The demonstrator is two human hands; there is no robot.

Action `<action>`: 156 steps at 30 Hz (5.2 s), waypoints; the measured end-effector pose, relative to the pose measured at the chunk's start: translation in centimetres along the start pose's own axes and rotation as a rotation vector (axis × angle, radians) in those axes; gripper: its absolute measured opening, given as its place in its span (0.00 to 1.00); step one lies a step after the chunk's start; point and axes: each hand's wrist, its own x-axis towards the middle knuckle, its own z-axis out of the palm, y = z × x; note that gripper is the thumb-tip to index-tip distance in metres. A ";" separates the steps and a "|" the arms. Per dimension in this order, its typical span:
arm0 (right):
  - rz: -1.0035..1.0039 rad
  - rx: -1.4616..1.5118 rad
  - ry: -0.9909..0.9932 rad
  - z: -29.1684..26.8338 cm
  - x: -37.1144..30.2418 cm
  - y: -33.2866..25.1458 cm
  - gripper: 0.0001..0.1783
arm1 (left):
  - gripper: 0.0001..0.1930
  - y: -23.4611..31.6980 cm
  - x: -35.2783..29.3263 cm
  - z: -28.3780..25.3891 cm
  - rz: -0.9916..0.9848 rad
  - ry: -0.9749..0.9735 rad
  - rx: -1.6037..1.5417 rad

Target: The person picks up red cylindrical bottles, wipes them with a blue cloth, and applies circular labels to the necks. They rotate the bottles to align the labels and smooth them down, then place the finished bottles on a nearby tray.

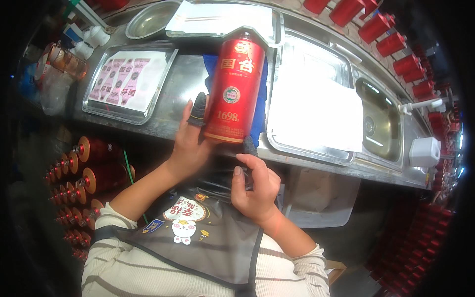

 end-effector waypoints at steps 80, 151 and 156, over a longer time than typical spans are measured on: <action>-0.084 0.077 -0.922 5.1 4.8 -4.8 0.44 | 0.09 18.2 -41.7 -24.9 -1.117 1.056 1.022; -0.079 -0.451 -0.605 -6.4 11.5 9.6 0.21 | 0.07 1.2 7.7 2.2 -0.476 -0.194 -0.283; -0.108 -0.488 -0.622 -6.1 11.6 9.4 0.18 | 0.09 0.9 7.4 2.1 -0.442 -0.222 -0.249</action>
